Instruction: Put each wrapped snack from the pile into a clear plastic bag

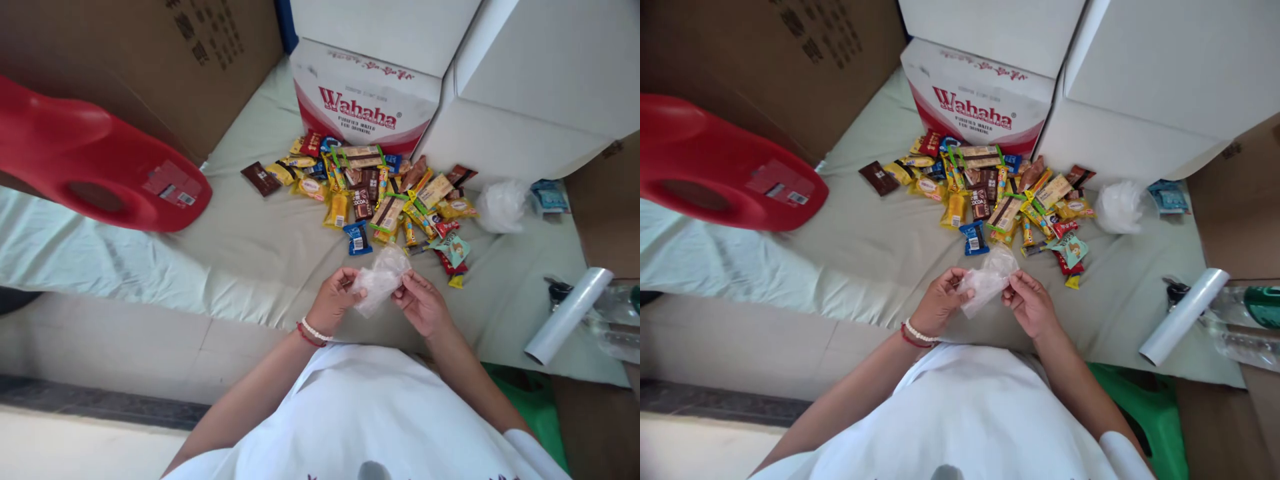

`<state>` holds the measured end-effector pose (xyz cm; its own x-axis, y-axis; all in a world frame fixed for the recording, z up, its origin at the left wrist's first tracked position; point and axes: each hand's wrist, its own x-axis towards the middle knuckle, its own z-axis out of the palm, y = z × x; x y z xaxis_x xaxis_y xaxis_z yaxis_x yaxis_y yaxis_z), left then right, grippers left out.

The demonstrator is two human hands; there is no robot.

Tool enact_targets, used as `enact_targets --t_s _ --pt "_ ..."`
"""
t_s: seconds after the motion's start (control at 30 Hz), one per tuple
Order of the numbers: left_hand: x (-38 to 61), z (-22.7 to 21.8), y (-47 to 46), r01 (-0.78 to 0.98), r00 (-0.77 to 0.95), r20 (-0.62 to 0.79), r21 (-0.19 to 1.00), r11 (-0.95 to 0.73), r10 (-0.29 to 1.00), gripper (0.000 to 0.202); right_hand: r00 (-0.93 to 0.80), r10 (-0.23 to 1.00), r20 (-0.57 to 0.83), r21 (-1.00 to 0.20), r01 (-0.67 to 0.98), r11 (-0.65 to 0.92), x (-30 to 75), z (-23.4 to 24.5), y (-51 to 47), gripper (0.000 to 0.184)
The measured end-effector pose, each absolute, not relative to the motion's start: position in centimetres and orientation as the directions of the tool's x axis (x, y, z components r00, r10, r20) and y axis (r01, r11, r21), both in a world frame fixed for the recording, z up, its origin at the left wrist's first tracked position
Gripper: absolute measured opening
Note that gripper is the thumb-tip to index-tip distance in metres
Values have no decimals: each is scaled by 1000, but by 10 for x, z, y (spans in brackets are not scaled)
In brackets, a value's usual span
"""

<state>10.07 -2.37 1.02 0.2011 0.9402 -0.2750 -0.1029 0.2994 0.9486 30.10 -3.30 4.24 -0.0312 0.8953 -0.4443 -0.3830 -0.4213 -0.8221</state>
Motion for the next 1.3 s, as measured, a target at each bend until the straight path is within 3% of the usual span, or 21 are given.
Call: enact_targets --t_s 0.07,0.17,0.27,0.33,0.47,0.53,0.6,0.7,0.77,0.83,0.9,1.0,1.1,1.17,1.27,1.3 --pt "94 7 -29 23 128 -207 978 205 970 38 -24 872 -489 -772 -454 -445 298 36 -36 35" --pt "91 10 -32 302 53 25 952 -40 998 41 -48 877 -478 -786 -421 -452 291 33 -38 34" --pt "93 15 -29 321 151 148 928 -190 977 17 -82 882 -465 -799 -391 -457 287 36 -34 33" --pt "90 17 -24 233 102 85 967 -107 991 16 -9 886 -463 -802 -421 -424 290 38 -28 32" --pt "73 15 -16 -109 -161 -248 966 233 955 29 189 843 -504 -818 -417 -396 312 33 -25 35" --pt "64 13 -15 -210 -241 -320 939 273 916 33 203 835 -511 -857 -196 -477 330 30 -31 35" --pt "59 12 -18 -199 -284 -333 938 284 899 33 276 877 -393 -882 155 -445 345 32 -39 33" --pt "63 18 -23 -81 -228 -315 949 305 921 28 285 958 23 -816 558 -147 348 51 -43 28" --pt "72 27 -24 -2 -145 -278 960 280 950 23 80 974 212 -741 663 107 334 68 -35 28" --pt "79 38 -23 40 -63 -238 970 241 969 20 -201 949 244 -703 637 316 312 80 -20 30" --pt "81 48 -21 41 24 -218 975 217 976 30 -398 905 152 -752 547 368 293 83 -3 25" --pt "71 55 -18 10 137 -284 958 285 949 58 -426 899 -104 -902 421 96 281 77 16 28" --pt "57 48 -17 14 193 -442 894 448 876 48 -342 889 -304 -934 290 -208 287 74 20 33" --pt "54 41 -19 -11 160 -519 850 527 840 33 -334 912 -237 -949 281 -143 291 76 17 36" --pt "59 37 -20 -125 128 -552 815 566 824 35 -460 888 3 -909 369 194 288 77 12 38" --pt "62 39 -19 -163 145 -547 808 566 824 38 -504 863 26 -889 383 251 286 76 11 36"
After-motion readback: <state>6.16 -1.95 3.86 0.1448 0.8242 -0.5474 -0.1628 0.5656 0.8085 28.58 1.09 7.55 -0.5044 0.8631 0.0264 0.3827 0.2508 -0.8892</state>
